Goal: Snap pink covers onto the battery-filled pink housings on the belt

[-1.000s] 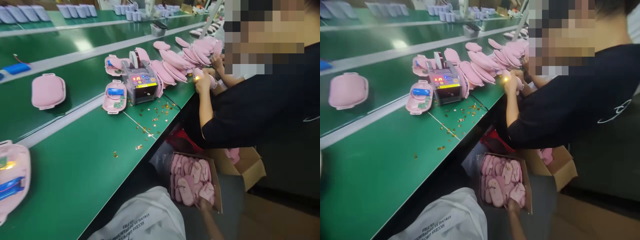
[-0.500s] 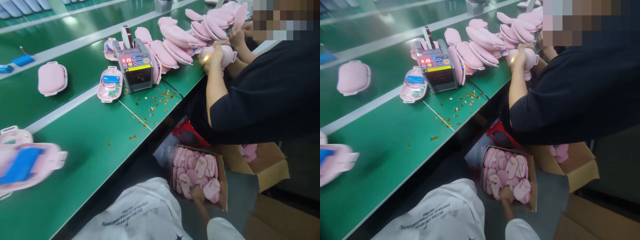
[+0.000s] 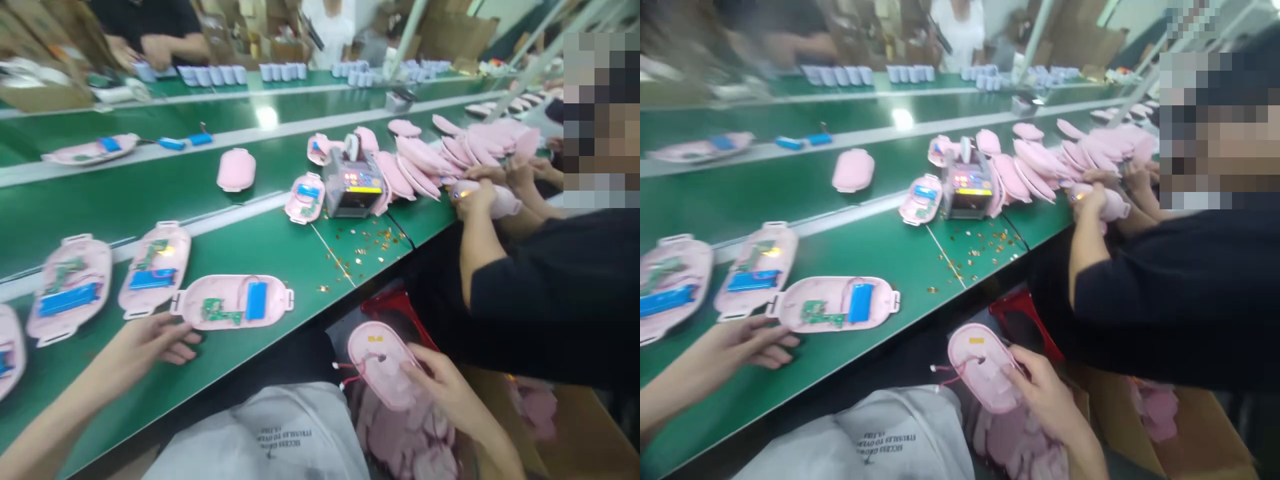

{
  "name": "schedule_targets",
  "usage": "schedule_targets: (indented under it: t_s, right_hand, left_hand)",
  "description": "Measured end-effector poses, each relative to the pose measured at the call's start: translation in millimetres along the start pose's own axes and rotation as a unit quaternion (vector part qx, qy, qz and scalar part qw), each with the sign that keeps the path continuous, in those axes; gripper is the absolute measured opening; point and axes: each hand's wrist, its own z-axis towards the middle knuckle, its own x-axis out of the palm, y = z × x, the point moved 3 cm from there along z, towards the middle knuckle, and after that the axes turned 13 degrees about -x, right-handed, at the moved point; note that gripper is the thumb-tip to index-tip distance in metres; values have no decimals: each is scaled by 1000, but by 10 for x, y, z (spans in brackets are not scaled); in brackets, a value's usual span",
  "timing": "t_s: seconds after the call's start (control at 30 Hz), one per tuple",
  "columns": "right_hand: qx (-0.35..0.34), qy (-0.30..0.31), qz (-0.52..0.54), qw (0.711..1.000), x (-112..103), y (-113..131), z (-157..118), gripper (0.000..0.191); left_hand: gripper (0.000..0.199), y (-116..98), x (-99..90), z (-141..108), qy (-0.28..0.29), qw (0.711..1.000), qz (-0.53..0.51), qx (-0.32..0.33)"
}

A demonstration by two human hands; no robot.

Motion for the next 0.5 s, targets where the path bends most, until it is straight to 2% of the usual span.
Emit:
schedule_targets:
  t_s: [0.1, 0.2, 0.27, 0.33, 0.43, 0.5]
  right_hand:
    - [-156, 41, -93, 983, 125, 888, 721, 37]
    - [-275, 62, -150, 948, 395, 1457, 1286, 31]
    - [-313, 93, -158, 932, 604, 1683, 1573, 30]
    - [-327, 117, -153, 925, 800, 1835, 1789, 31]
    - [-337, 122, -148, 922, 1035, 1982, 1991, 31]
    - [-339, 133, -148, 920, 1162, 2038, 2060, 32]
  left_hand:
    - [30, 132, -148, -123, 32, 997, 74, -15]
    - [32, 135, -313, -257, -62, 971, 210, 99]
    - [33, 116, -387, -317, -135, 941, 251, 185]
    - [30, 91, -412, -340, -174, 925, 226, 252]
    - [21, 32, -346, -301, -157, 933, 113, 304]
    - [17, -10, -252, -234, -127, 949, 0, 288]
